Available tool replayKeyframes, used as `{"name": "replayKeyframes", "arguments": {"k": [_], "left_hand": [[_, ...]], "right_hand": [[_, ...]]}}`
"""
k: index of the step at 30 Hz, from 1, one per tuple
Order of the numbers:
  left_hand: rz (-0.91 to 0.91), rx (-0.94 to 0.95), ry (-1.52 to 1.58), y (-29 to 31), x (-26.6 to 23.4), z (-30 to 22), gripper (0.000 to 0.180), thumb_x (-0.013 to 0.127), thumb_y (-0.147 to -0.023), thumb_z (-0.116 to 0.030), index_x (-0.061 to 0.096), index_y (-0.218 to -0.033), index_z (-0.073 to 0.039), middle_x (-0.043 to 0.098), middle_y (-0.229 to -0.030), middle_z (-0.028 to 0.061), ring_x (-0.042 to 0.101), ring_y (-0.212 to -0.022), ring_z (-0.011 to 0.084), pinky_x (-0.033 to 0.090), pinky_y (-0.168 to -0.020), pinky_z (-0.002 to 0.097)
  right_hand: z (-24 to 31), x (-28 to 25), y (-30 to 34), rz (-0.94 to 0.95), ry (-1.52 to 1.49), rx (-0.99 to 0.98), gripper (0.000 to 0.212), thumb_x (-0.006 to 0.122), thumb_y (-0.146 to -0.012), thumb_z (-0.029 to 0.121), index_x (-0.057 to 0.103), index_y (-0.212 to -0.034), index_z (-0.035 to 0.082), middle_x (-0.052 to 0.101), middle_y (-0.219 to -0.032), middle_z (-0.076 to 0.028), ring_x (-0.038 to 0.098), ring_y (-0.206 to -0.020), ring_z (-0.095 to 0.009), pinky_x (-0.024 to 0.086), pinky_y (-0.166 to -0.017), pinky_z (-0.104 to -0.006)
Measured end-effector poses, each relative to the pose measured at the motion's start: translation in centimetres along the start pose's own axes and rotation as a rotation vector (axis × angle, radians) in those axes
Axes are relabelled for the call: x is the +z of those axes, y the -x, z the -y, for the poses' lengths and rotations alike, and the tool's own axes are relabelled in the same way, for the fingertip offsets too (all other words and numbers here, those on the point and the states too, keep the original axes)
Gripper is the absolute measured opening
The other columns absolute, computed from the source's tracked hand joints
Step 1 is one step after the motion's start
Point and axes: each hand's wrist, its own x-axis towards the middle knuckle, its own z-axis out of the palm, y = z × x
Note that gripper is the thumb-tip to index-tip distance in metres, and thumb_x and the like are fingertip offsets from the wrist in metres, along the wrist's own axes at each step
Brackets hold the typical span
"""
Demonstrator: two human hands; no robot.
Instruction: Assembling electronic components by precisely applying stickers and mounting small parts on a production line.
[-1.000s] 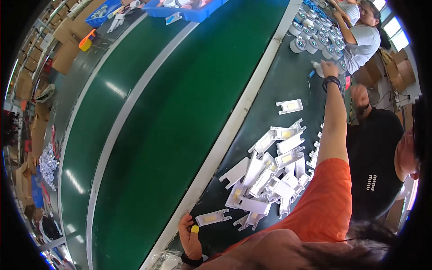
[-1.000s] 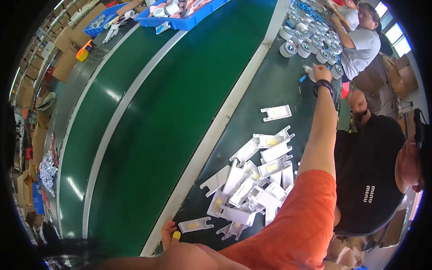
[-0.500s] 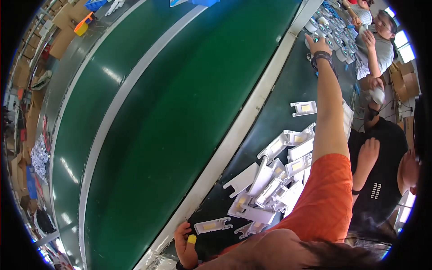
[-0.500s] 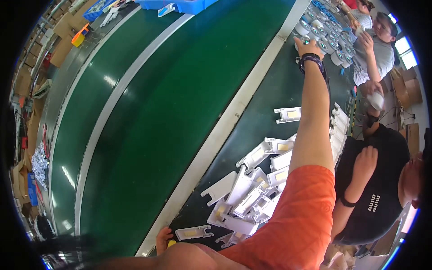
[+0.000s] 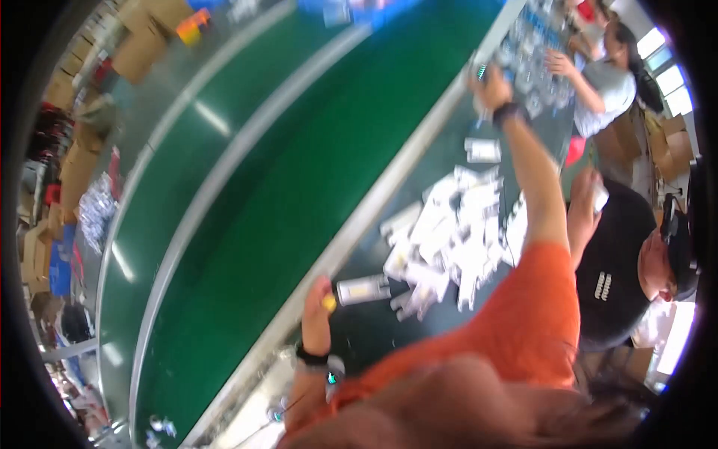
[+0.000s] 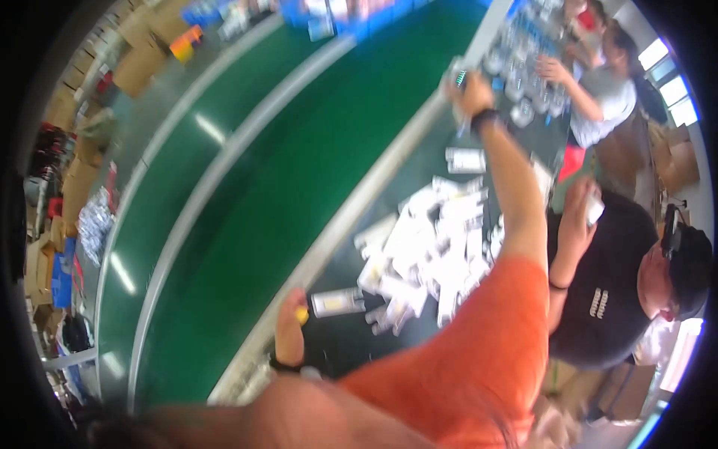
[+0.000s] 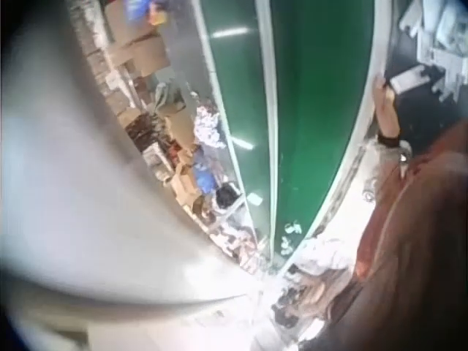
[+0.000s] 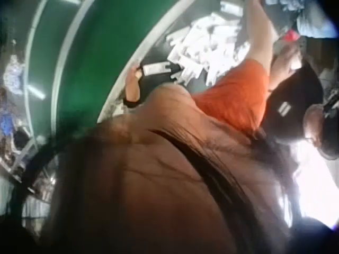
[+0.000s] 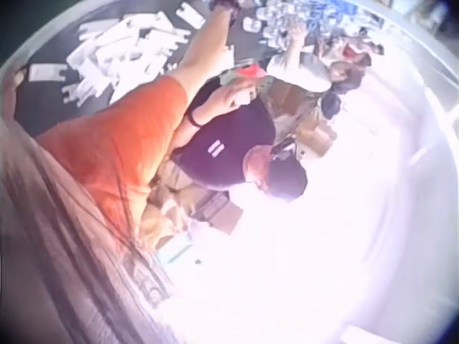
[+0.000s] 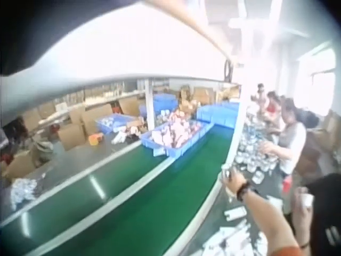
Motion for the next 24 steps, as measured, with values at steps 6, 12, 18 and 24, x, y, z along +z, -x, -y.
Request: {"name": "replayKeyframes", "arguments": {"k": [6,12,18,24], "left_hand": [[-0.065,0.209,0.016,2.2,-0.4,-3.0,0.032,0.049,-0.092,-0.005,0.054,-0.123,0.002,0.055,-0.124,0.0116,0.054,-0.112,0.0204,0.04,-0.099,0.0306],[-0.283,0.714,-0.65,15.5,-0.3,-8.9,0.088,0.082,-0.07,-0.021,0.036,-0.142,0.0,0.04,-0.142,0.0193,0.039,-0.131,0.0344,0.031,-0.109,0.0434],[-0.163,0.571,-0.721,27.6,-2.4,-7.1,0.091,0.085,-0.068,-0.02,0.037,-0.143,-0.001,0.052,-0.133,0.019,0.05,-0.122,0.0321,0.039,-0.103,0.0412],[-0.005,0.265,-0.47,37.5,-6.3,-1.3,0.07,0.081,-0.073,-0.016,0.049,-0.134,-0.003,0.064,-0.115,0.0146,0.059,-0.109,0.0217,0.046,-0.095,0.0343]], "right_hand": [[16.9,-8.9,13.1,0.209,-0.316,-0.625,0.069,0.077,-0.075,0.039,0.051,-0.128,0.004,0.061,-0.119,-0.022,0.064,-0.102,-0.035,0.052,-0.086,-0.0405],[27.0,-14.8,30.6,0.583,-0.435,-1.346,0.069,0.076,-0.072,0.042,0.051,-0.129,0.011,0.061,-0.098,-0.013,0.064,-0.082,-0.034,0.052,-0.067,-0.044],[32.2,-20.0,47.0,0.727,-0.397,-1.676,0.063,0.074,-0.069,0.038,0.05,-0.122,0.014,0.056,-0.098,-0.004,0.06,-0.09,-0.023,0.042,-0.068,-0.0396],[32.8,-22.1,57.6,0.872,-0.549,-1.757,0.064,0.075,-0.069,0.035,0.05,-0.124,0.015,0.059,-0.099,-0.004,0.06,-0.09,-0.022,0.042,-0.068,-0.0378]]}}
